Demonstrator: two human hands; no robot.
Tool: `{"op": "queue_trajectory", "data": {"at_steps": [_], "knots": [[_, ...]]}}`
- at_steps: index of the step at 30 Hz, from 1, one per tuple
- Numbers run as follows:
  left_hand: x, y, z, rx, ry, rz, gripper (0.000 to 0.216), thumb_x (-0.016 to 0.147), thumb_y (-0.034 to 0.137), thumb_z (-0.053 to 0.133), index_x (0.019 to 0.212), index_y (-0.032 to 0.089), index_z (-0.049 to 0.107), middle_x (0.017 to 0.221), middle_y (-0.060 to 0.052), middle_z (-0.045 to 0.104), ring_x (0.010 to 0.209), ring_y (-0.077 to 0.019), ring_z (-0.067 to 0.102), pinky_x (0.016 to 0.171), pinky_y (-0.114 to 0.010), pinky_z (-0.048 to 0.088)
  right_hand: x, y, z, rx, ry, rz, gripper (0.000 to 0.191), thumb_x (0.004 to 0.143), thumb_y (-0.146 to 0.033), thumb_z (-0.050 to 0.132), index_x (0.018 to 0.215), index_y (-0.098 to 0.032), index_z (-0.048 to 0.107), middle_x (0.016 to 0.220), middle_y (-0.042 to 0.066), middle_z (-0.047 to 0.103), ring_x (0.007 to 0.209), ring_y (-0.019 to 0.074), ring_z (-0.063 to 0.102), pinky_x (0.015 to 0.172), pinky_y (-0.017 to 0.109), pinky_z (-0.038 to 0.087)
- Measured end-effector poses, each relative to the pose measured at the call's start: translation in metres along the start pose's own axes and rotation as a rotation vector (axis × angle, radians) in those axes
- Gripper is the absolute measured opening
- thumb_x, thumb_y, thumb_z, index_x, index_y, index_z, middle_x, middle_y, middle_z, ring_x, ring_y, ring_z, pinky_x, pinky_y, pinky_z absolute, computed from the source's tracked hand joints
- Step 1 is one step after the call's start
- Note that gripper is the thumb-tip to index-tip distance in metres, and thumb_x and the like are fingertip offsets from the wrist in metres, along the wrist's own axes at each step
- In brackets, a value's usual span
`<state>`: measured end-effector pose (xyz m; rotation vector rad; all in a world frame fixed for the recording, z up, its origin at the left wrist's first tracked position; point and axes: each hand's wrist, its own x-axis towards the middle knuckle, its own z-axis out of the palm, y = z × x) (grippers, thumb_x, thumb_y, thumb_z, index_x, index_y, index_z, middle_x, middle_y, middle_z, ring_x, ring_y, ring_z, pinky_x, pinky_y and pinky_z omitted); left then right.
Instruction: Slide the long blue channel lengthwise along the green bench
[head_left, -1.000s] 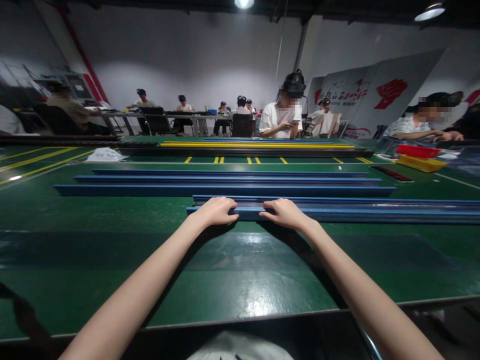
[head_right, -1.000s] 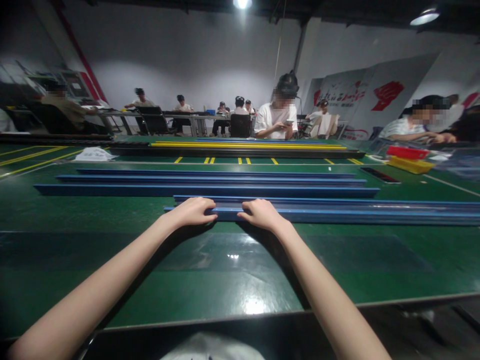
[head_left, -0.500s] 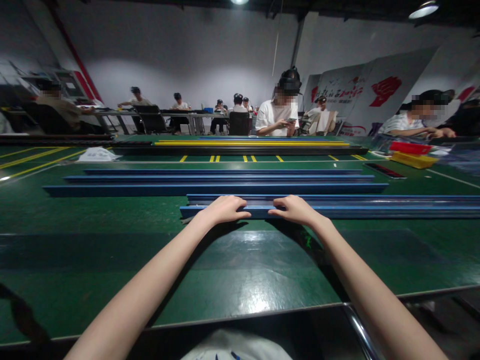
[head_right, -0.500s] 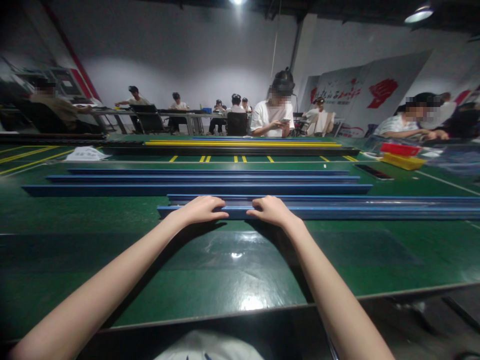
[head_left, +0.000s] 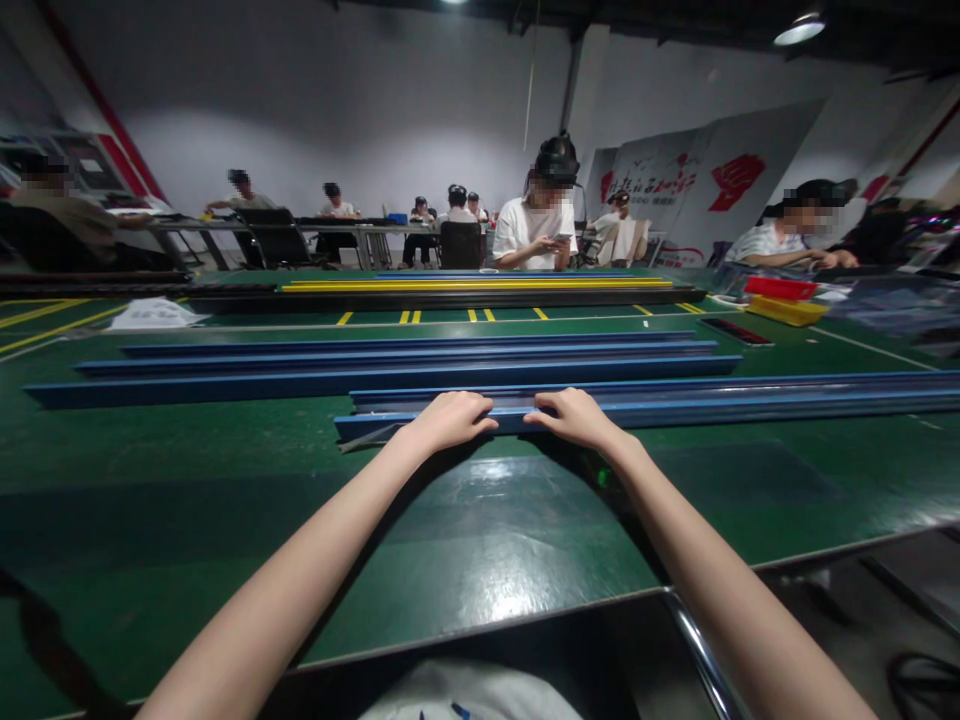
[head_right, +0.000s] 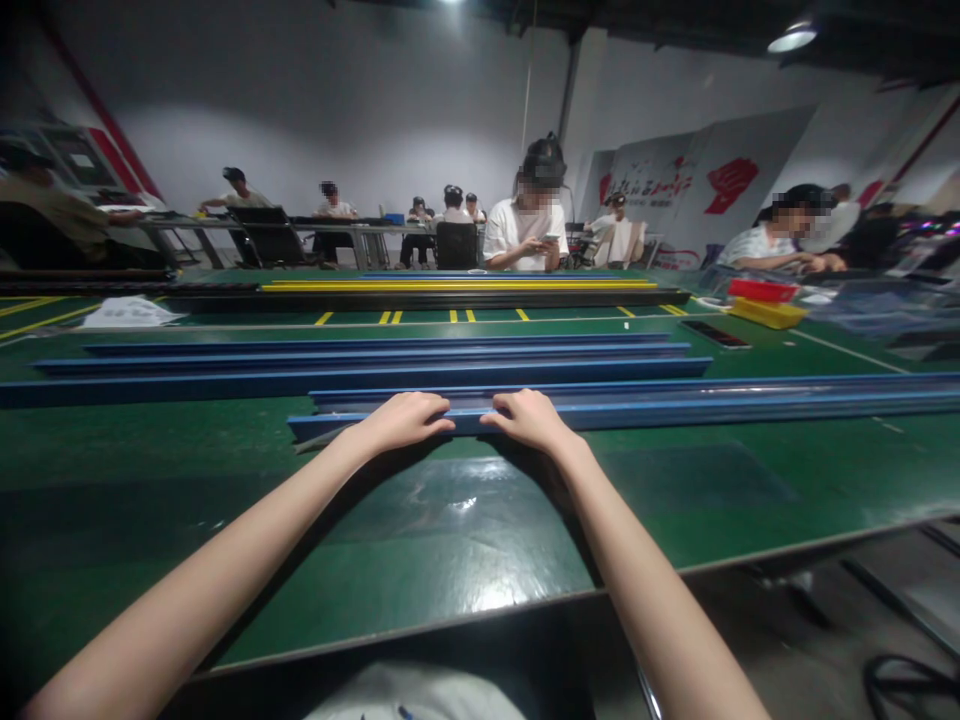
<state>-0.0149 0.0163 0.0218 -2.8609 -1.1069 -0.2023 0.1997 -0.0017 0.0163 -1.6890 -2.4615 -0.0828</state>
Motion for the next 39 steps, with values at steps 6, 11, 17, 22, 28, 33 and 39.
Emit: {"op": "queue_trajectory", "data": {"at_steps": [6,11,17,22,28,33,39], "knots": [[-0.001,0.001,-0.003,0.043,0.002,0.019,0.024,0.087,0.035,0.042,0.083,0.018,0.059,0.088,-0.008,0.066,0.080,-0.0215,0.062,0.062,-0.026,0.041,0.001,0.000,-0.001,0.005,-0.006,-0.009,0.039,0.083,-0.053,0.041,0.082,-0.021,0.063,0.079,0.004,0.068,0.074,0.0178,0.061,0.056,0.023,0.026],[0.001,0.000,-0.005,0.071,-0.014,0.018,0.024,0.086,0.035,0.043,0.078,0.018,0.058,0.082,-0.007,0.067,0.076,-0.0216,0.063,0.058,-0.025,0.039,0.002,-0.001,-0.003,-0.014,-0.020,-0.038,0.035,0.083,-0.049,0.043,0.081,-0.021,0.064,0.079,0.004,0.068,0.073,0.0168,0.060,0.056,0.023,0.025],[0.001,-0.002,-0.007,0.096,-0.054,0.001,0.024,0.084,0.036,0.043,0.077,0.020,0.059,0.081,-0.007,0.067,0.076,-0.0227,0.063,0.058,-0.026,0.039,0.003,-0.005,-0.004,-0.012,-0.026,-0.022,0.036,0.083,-0.050,0.043,0.082,-0.021,0.065,0.077,0.004,0.068,0.072,0.0161,0.060,0.055,0.023,0.024],[-0.007,-0.009,-0.011,0.121,-0.083,-0.039,0.024,0.083,0.036,0.044,0.076,0.020,0.060,0.079,-0.007,0.068,0.076,-0.0235,0.063,0.058,-0.026,0.038,0.008,-0.017,-0.001,-0.016,-0.002,-0.036,0.036,0.083,-0.050,0.043,0.082,-0.022,0.065,0.081,0.004,0.069,0.074,0.0164,0.061,0.055,0.023,0.024],[-0.021,-0.021,-0.018,0.141,-0.136,-0.105,0.023,0.083,0.036,0.044,0.077,0.021,0.061,0.078,-0.007,0.067,0.077,-0.0234,0.062,0.058,-0.026,0.038,0.017,-0.036,0.004,-0.009,0.014,-0.052,0.037,0.084,-0.051,0.042,0.086,-0.022,0.065,0.084,0.004,0.069,0.076,0.0164,0.061,0.057,0.023,0.027],[-0.036,-0.035,-0.022,0.145,-0.161,-0.148,0.023,0.082,0.036,0.044,0.075,0.022,0.060,0.074,-0.006,0.066,0.074,-0.0226,0.062,0.056,-0.025,0.036,0.027,-0.055,0.005,-0.004,0.022,-0.093,0.038,0.084,-0.052,0.041,0.085,-0.023,0.065,0.084,0.004,0.069,0.076,0.0169,0.062,0.057,0.023,0.028],[-0.051,-0.049,-0.026,0.132,-0.194,-0.189,0.023,0.081,0.038,0.044,0.072,0.023,0.059,0.070,-0.004,0.065,0.072,-0.0224,0.061,0.055,-0.025,0.034,0.034,-0.069,0.005,0.019,0.011,-0.146,0.036,0.083,-0.052,0.043,0.086,-0.023,0.065,0.083,0.003,0.069,0.077,0.0163,0.061,0.056,0.023,0.027]]}}
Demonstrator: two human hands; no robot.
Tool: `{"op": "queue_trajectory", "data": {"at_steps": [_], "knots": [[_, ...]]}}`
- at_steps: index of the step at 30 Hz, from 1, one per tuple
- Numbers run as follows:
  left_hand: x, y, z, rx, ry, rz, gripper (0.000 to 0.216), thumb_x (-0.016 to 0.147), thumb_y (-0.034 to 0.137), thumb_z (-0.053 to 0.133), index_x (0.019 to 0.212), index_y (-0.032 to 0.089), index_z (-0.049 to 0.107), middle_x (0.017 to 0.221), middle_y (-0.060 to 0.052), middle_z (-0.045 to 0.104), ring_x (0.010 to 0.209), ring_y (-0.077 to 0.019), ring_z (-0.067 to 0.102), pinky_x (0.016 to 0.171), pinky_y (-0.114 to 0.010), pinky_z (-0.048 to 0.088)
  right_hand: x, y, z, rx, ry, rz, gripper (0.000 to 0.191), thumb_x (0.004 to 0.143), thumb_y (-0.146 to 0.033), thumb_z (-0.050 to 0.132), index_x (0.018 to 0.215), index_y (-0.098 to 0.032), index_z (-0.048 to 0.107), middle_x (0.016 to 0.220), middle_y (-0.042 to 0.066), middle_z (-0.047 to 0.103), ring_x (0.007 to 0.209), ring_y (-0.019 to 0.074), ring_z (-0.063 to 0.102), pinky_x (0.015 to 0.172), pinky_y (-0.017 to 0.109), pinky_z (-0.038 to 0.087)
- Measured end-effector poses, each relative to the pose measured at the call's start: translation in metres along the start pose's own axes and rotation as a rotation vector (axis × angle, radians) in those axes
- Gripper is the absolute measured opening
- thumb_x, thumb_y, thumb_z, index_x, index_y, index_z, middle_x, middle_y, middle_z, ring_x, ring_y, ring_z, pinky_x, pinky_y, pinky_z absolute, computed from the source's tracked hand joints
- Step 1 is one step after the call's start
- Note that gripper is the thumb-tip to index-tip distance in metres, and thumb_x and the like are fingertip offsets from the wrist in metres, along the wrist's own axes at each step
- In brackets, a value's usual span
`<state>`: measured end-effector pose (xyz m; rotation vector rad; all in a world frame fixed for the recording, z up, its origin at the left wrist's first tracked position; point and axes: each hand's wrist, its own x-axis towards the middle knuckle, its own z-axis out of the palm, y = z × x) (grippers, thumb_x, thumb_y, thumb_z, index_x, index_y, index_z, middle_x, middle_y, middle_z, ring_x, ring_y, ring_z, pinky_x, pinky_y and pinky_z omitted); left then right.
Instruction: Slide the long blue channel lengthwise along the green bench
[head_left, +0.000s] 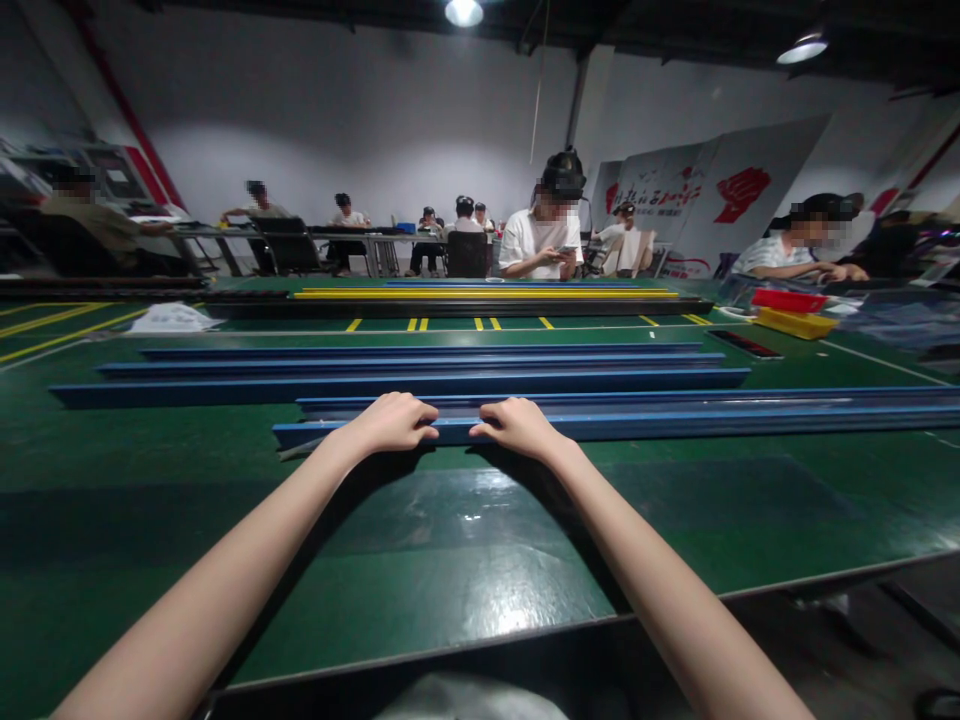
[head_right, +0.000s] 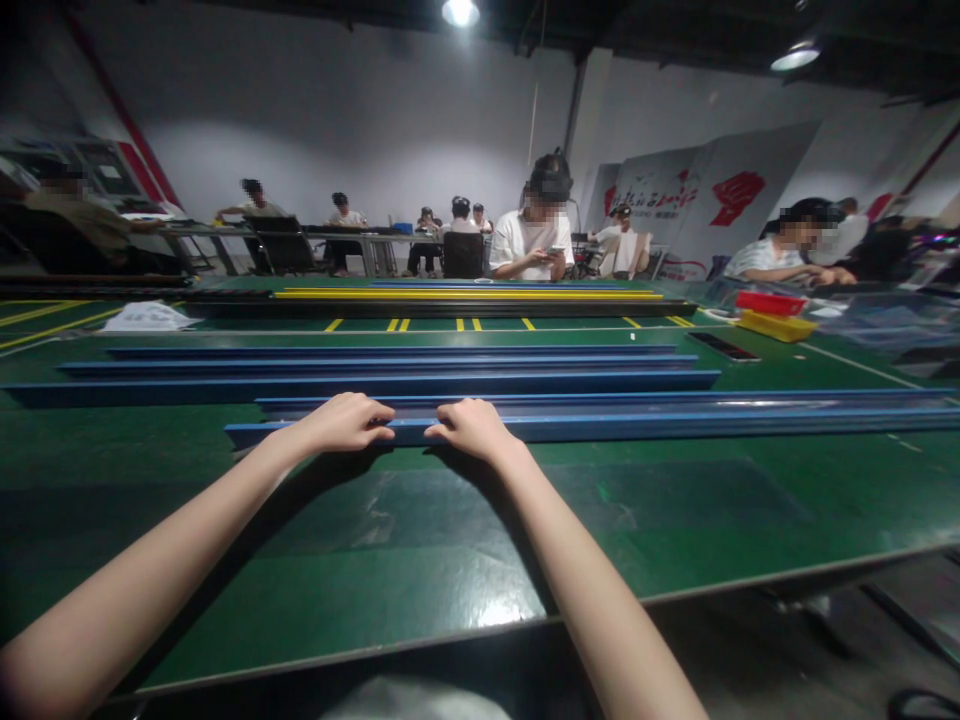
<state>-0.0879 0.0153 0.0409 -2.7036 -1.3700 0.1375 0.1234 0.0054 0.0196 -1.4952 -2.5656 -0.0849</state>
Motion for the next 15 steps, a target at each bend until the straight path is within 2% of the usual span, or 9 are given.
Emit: {"op": "queue_trajectory", "data": {"at_steps": [4,9,15], "knots": [[-0.007,-0.008,-0.002,0.006,-0.047,-0.024,0.021,0.080,0.038,0.044,0.074,0.024,0.059,0.072,-0.003,0.065,0.073,-0.0218,0.060,0.058,-0.025,0.036,-0.006,0.009,-0.006,-0.003,-0.029,-0.004,0.032,0.083,-0.048,0.046,0.085,-0.023,0.065,0.081,0.003,0.069,0.075,0.0157,0.061,0.055,0.023,0.026],[-0.015,-0.010,-0.010,-0.009,-0.118,-0.145,0.022,0.080,0.039,0.043,0.081,0.025,0.061,0.078,-0.005,0.066,0.077,-0.0239,0.061,0.059,-0.027,0.038,-0.017,0.025,-0.011,-0.066,-0.066,0.018,0.032,0.083,-0.047,0.045,0.084,-0.022,0.065,0.079,0.005,0.069,0.074,0.0165,0.062,0.053,0.023,0.024],[-0.014,-0.005,-0.017,-0.036,-0.190,-0.209,0.021,0.077,0.037,0.048,0.089,0.026,0.062,0.088,-0.005,0.066,0.083,-0.0241,0.061,0.063,-0.028,0.041,-0.020,0.018,-0.009,-0.141,-0.045,0.028,0.032,0.088,-0.039,0.040,0.081,-0.019,0.063,0.082,0.008,0.069,0.073,0.0170,0.063,0.055,0.024,0.026]]}}
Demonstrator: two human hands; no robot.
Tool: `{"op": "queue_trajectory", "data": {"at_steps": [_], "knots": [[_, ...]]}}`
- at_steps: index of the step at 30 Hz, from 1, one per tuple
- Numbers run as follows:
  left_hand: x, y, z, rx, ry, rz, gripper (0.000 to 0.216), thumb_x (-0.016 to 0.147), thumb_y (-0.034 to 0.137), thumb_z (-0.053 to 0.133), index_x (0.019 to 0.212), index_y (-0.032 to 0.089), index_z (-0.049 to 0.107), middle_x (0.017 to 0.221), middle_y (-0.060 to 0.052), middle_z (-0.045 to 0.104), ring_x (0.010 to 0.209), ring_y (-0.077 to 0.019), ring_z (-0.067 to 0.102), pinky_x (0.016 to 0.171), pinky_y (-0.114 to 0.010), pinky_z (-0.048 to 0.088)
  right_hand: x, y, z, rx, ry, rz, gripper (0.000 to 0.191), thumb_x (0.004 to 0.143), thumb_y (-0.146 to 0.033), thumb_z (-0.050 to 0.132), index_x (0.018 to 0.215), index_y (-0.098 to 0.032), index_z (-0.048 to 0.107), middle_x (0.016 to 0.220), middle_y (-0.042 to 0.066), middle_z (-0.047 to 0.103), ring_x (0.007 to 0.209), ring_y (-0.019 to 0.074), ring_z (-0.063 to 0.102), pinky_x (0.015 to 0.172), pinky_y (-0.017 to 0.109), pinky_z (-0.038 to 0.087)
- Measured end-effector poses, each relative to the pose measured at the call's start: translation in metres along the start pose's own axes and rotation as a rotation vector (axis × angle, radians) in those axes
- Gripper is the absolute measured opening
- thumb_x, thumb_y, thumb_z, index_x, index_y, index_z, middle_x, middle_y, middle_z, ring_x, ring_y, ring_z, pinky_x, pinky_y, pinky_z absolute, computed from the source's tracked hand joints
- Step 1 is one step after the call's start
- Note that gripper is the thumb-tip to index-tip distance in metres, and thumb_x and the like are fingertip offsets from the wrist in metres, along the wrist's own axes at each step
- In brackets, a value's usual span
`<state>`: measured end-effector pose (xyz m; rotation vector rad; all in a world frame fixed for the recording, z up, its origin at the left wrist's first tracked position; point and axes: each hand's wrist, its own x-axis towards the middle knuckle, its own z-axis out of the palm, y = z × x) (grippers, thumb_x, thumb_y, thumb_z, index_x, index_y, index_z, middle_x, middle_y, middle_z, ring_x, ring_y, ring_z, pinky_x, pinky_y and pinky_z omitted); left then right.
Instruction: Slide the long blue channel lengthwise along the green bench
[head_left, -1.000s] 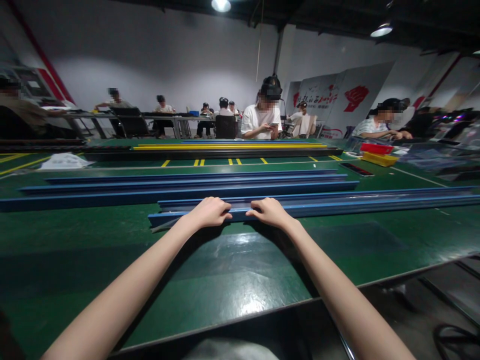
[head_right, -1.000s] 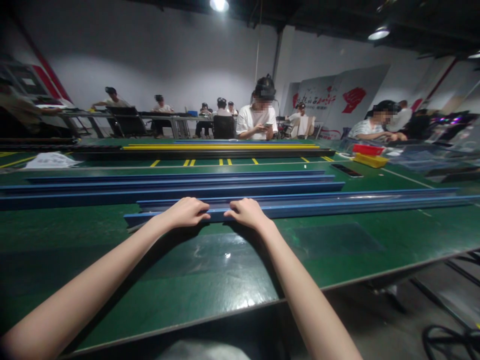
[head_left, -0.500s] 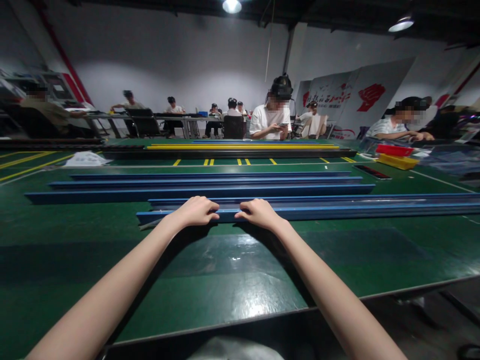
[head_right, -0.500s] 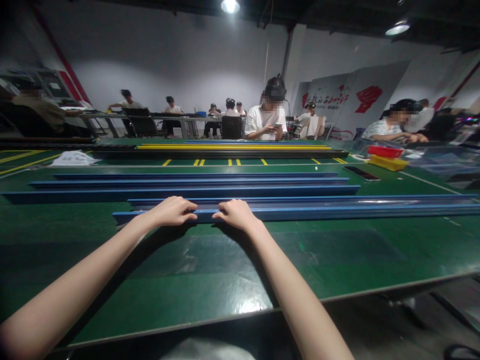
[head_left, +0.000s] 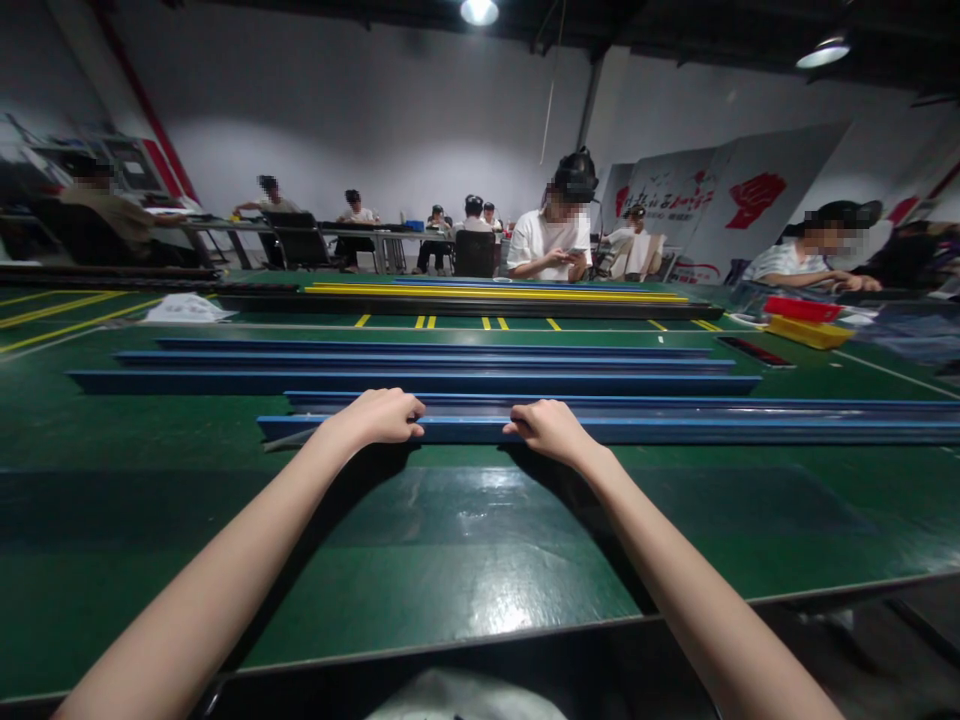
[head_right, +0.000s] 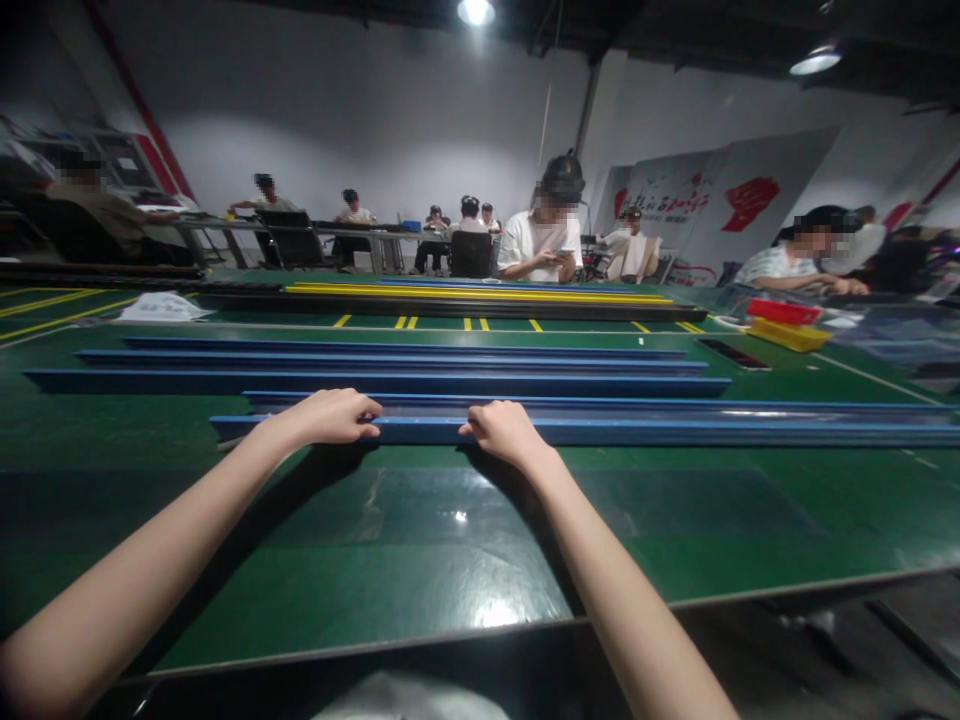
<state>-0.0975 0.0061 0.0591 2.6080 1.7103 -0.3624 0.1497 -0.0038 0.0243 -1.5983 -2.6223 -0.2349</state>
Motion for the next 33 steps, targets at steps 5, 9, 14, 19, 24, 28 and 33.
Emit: {"op": "queue_trajectory", "data": {"at_steps": [5,9,14,19,24,28,33], "knots": [[0.011,0.013,0.000,-0.059,0.078,0.044,0.028,0.073,0.042,0.055,0.096,0.027,0.058,0.096,-0.003,0.065,0.087,-0.0217,0.059,0.063,-0.025,0.041,0.008,-0.016,0.000,-0.007,-0.004,-0.015,0.032,0.089,-0.039,0.038,0.084,-0.018,0.061,0.084,0.009,0.069,0.076,0.0177,0.063,0.057,0.024,0.029],[0.016,0.023,0.002,-0.098,0.156,0.118,0.020,0.074,0.038,0.056,0.088,0.023,0.058,0.094,-0.002,0.064,0.086,-0.0204,0.059,0.061,-0.024,0.040,0.017,-0.029,-0.001,0.013,0.011,-0.047,0.033,0.089,-0.041,0.036,0.086,-0.019,0.060,0.085,0.009,0.068,0.076,0.0183,0.063,0.058,0.024,0.030],[0.016,0.024,0.004,-0.064,0.213,0.160,0.014,0.076,0.033,0.054,0.083,0.021,0.057,0.090,-0.004,0.065,0.085,-0.0214,0.060,0.061,-0.024,0.039,0.020,-0.033,-0.002,0.040,-0.022,-0.029,0.032,0.088,-0.044,0.039,0.086,-0.020,0.062,0.087,0.007,0.068,0.079,0.0181,0.063,0.058,0.024,0.031],[0.014,0.015,0.002,-0.026,0.160,0.139,0.013,0.074,0.033,0.055,0.081,0.022,0.058,0.087,-0.004,0.066,0.083,-0.0218,0.060,0.063,-0.026,0.039,0.013,-0.015,-0.002,0.061,0.007,-0.041,0.027,0.085,-0.044,0.045,0.087,-0.023,0.063,0.088,0.004,0.068,0.080,0.0167,0.062,0.056,0.023,0.028],[0.006,-0.003,-0.002,0.006,0.075,0.032,0.015,0.071,0.034,0.056,0.080,0.022,0.058,0.087,-0.003,0.065,0.082,-0.0213,0.060,0.063,-0.026,0.040,0.003,0.002,0.001,0.050,0.035,0.003,0.027,0.084,-0.044,0.047,0.085,-0.022,0.063,0.087,0.003,0.068,0.080,0.0160,0.061,0.056,0.022,0.028],[0.000,-0.011,-0.004,0.024,0.030,-0.046,0.014,0.071,0.031,0.056,0.081,0.022,0.058,0.088,-0.003,0.065,0.082,-0.0201,0.059,0.061,-0.024,0.040,0.005,-0.005,0.005,0.016,0.057,0.001,0.031,0.088,-0.041,0.041,0.082,-0.019,0.062,0.085,0.006,0.068,0.079,0.0162,0.061,0.057,0.023,0.028],[0.003,-0.003,0.000,-0.011,0.072,0.029,0.014,0.070,0.024,0.055,0.083,0.023,0.057,0.093,-0.003,0.064,0.086,-0.0202,0.059,0.060,-0.024,0.039,0.016,-0.024,0.004,0.003,0.046,-0.007,0.033,0.089,-0.040,0.038,0.084,-0.018,0.061,0.087,0.008,0.068,0.081,0.0175,0.062,0.058,0.024,0.031]]}}
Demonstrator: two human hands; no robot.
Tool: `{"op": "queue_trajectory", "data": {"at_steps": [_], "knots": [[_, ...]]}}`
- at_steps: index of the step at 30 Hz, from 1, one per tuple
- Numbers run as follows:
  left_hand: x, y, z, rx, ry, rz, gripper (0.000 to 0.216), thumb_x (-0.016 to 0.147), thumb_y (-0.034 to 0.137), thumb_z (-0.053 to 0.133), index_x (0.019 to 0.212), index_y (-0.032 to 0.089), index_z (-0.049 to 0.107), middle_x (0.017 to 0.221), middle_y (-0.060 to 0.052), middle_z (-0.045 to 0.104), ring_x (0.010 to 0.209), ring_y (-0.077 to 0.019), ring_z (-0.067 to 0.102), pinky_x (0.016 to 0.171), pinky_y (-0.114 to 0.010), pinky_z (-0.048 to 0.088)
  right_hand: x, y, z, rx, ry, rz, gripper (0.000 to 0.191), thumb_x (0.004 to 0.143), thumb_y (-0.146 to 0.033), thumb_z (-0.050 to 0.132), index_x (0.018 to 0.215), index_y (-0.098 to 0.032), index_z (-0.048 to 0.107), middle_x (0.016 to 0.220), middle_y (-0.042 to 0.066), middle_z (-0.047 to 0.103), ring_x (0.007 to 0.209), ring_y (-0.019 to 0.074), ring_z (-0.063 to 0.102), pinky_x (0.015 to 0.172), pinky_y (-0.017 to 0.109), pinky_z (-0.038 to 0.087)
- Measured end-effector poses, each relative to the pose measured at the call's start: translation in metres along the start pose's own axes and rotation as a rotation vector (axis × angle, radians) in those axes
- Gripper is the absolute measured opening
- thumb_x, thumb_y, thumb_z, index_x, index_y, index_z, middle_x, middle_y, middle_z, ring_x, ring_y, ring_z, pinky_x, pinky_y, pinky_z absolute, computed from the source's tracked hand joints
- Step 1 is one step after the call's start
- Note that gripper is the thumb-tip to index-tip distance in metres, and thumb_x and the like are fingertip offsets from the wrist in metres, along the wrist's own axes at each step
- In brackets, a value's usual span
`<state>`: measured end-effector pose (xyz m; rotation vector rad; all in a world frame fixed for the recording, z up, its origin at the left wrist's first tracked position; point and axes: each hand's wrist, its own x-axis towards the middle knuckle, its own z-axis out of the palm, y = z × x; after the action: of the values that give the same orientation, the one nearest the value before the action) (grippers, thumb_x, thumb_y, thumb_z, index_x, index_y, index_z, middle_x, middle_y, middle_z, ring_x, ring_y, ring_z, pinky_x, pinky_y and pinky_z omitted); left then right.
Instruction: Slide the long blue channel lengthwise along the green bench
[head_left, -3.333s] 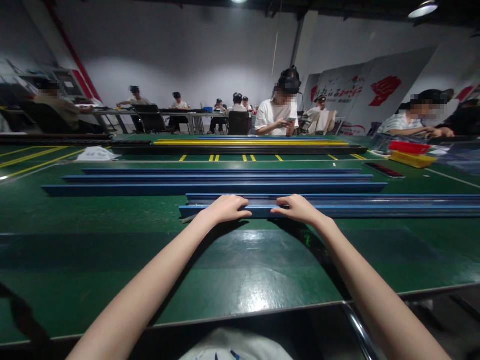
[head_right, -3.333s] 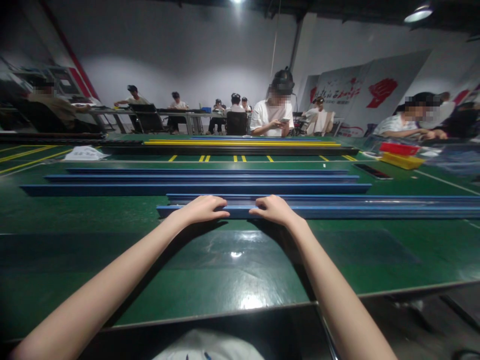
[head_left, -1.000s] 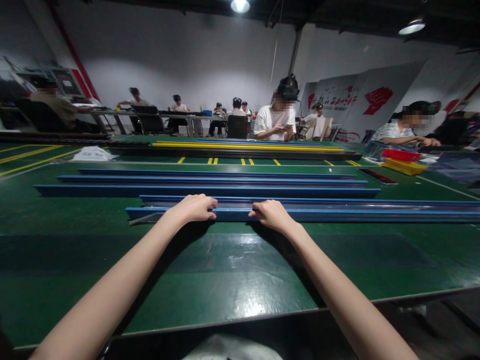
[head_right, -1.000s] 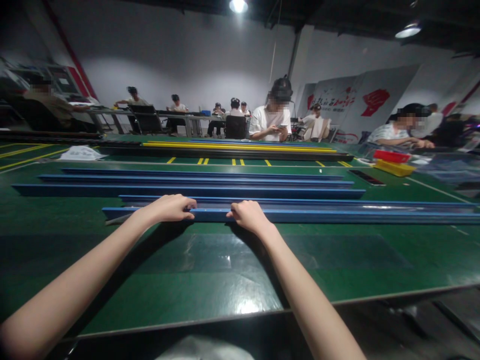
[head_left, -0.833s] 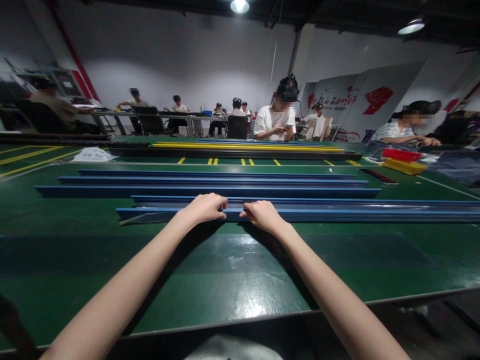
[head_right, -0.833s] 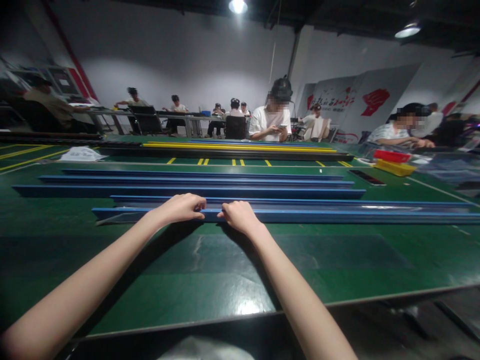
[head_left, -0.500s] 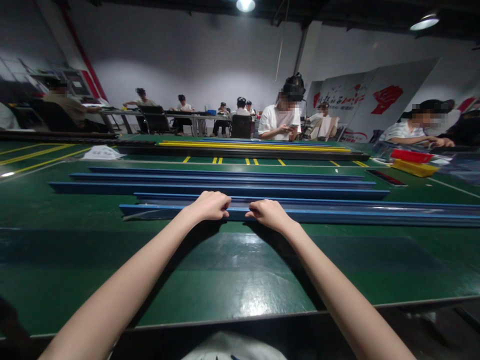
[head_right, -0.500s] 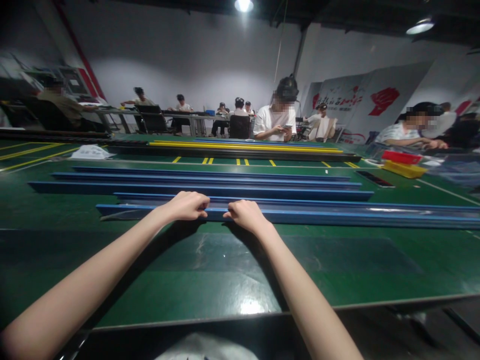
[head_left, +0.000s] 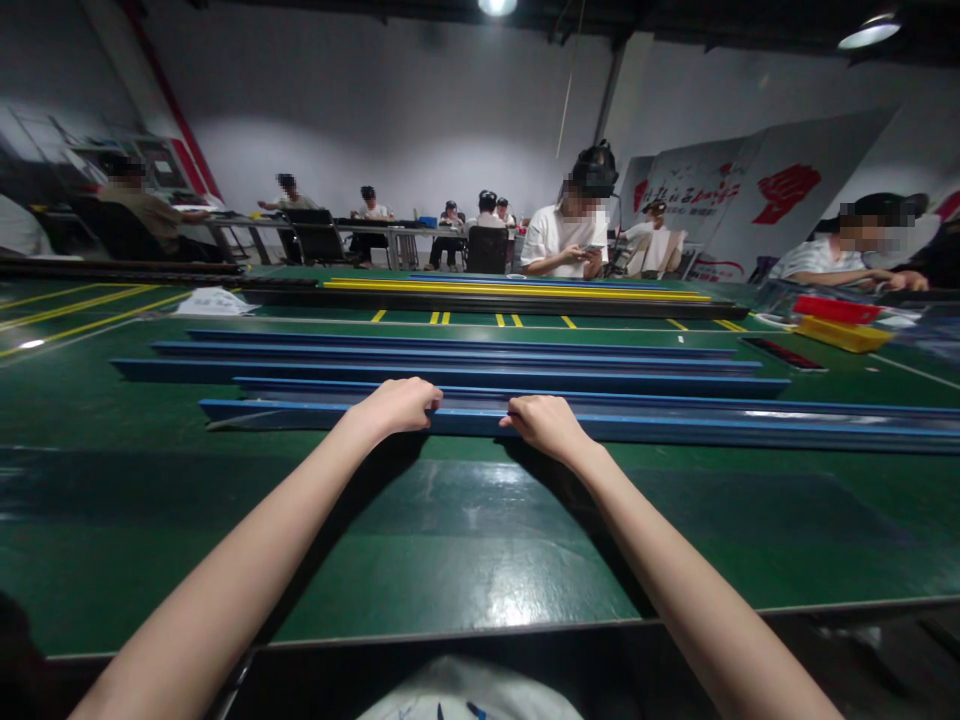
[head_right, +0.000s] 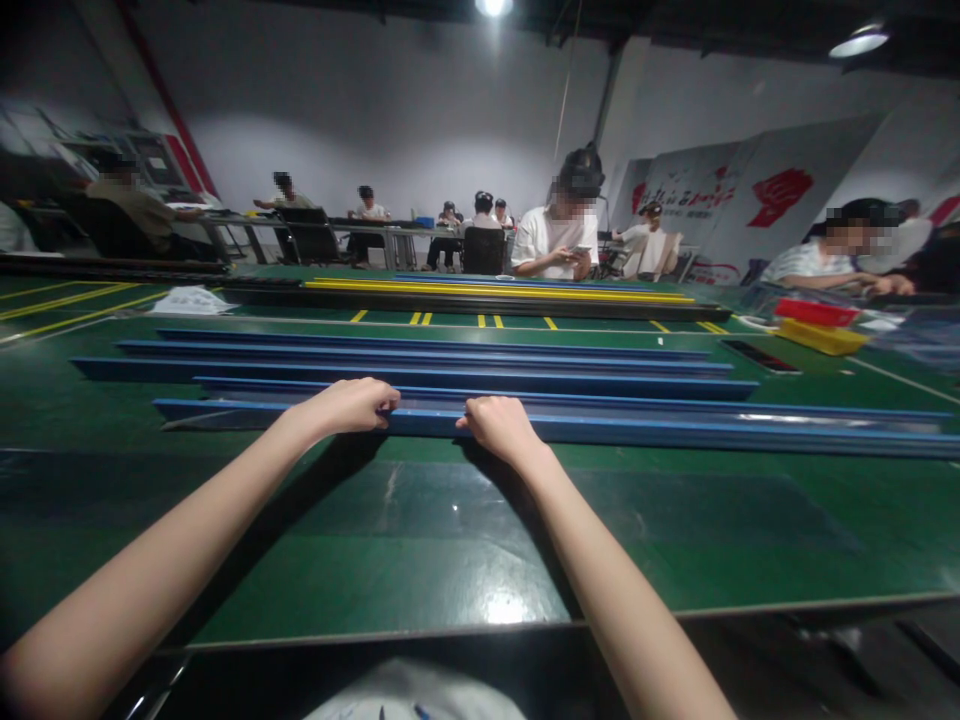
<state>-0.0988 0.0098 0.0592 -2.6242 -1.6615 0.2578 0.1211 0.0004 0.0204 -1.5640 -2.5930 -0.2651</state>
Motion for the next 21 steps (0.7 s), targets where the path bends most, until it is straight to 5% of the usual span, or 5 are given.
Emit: {"op": "queue_trajectory", "data": {"at_steps": [8,21], "knots": [[0.014,0.020,0.008,-0.124,0.140,0.087,0.017,0.074,0.036,0.056,0.083,0.022,0.056,0.090,-0.002,0.064,0.084,-0.0198,0.059,0.060,-0.023,0.038,0.008,-0.012,0.002,0.067,0.005,-0.014,0.031,0.088,-0.042,0.040,0.086,-0.019,0.061,0.088,0.007,0.067,0.082,0.0164,0.061,0.060,0.023,0.031],[0.001,-0.012,-0.004,-0.025,-0.073,-0.039,0.015,0.070,0.034,0.057,0.079,0.022,0.057,0.089,-0.003,0.065,0.081,-0.0198,0.059,0.059,-0.024,0.040,-0.023,0.031,0.004,0.074,0.116,0.026,0.026,0.084,-0.042,0.048,0.081,-0.018,0.059,0.084,0.003,0.061,0.075,0.0130,0.055,0.057,0.023,0.027]]}}
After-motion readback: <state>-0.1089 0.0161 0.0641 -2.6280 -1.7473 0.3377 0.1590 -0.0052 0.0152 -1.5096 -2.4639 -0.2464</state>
